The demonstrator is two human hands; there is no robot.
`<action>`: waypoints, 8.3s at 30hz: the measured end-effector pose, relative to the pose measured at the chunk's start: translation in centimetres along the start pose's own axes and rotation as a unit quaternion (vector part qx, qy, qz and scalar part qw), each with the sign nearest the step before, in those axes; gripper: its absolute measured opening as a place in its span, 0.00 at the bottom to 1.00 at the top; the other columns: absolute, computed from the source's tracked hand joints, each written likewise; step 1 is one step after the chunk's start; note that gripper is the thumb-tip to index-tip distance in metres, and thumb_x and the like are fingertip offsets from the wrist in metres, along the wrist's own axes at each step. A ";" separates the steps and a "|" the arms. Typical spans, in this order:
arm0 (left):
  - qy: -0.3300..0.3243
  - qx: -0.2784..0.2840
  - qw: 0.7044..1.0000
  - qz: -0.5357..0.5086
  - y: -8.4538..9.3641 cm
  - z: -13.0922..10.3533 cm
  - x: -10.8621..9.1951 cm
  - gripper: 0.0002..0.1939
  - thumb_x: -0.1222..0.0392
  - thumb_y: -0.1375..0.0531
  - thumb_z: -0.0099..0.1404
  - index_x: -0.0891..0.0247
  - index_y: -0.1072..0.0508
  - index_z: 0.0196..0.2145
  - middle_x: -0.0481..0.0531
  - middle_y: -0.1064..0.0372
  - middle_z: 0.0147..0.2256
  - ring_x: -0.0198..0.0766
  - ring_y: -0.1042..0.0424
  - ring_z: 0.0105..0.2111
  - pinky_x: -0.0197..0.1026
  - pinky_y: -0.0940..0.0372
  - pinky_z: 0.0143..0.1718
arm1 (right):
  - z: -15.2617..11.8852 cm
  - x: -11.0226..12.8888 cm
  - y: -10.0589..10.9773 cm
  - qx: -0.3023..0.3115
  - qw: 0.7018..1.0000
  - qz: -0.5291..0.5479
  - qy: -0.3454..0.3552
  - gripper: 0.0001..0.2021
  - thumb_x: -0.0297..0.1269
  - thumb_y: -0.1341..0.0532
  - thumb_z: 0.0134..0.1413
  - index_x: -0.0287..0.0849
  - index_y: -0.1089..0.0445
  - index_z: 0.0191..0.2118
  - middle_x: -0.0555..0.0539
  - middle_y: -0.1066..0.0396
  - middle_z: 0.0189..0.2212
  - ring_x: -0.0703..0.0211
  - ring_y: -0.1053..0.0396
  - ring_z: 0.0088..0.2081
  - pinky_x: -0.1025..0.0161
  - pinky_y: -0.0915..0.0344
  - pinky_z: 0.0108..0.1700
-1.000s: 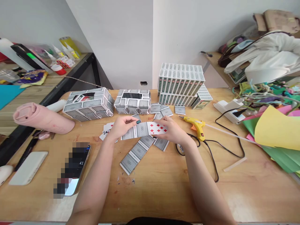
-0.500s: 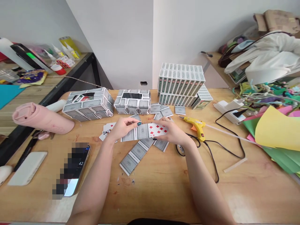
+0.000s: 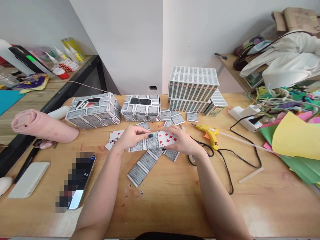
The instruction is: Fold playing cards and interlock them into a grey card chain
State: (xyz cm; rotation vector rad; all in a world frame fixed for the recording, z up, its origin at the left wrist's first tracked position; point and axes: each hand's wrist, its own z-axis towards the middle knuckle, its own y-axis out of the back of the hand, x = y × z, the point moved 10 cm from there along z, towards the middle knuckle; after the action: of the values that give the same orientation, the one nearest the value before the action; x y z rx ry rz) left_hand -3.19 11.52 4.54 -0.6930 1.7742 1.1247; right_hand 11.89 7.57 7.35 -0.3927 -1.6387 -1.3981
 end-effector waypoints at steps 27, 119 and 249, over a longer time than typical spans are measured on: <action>-0.007 0.005 1.000 -0.023 -0.5 0.0 -0.5 0.13 0.53 0.36 0.52 0.64 0.23 0.33 0.54 0.24 0.35 0.40 0.27 0.35 0.39 0.34 0.37 | 0.6 0.7 -2.2 0.012 1.000 0.009 0.012 0.37 0.37 0.29 0.36 0.42 0.41 0.56 0.41 0.39 0.48 0.51 0.38 0.51 0.53 0.41 0.53; -0.016 -0.134 0.985 0.105 4.0 -0.2 0.4 0.15 0.53 0.42 0.56 0.59 0.26 0.39 0.49 0.30 0.30 0.37 0.35 0.25 0.37 0.42 0.27 | -1.8 -3.4 -1.8 0.047 0.917 -0.331 -0.217 0.09 0.30 0.34 0.35 0.41 0.29 0.29 0.36 0.26 0.29 0.45 0.28 0.31 0.58 0.36 0.26; -0.031 -0.185 0.982 0.000 5.5 -1.5 -1.4 0.16 0.52 0.35 0.50 0.61 0.23 0.35 0.52 0.25 0.36 0.42 0.28 0.37 0.41 0.34 0.39 | -0.9 0.8 3.6 -0.106 0.992 -0.041 0.051 0.31 0.38 0.33 0.42 0.48 0.39 0.55 0.43 0.35 0.48 0.49 0.36 0.49 0.53 0.37 0.47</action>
State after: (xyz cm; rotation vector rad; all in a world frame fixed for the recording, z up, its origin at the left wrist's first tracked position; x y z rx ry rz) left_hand -7.61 12.46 8.23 -0.8644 1.5260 1.4788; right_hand 14.50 7.65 10.10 -0.3719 -1.4420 -1.6351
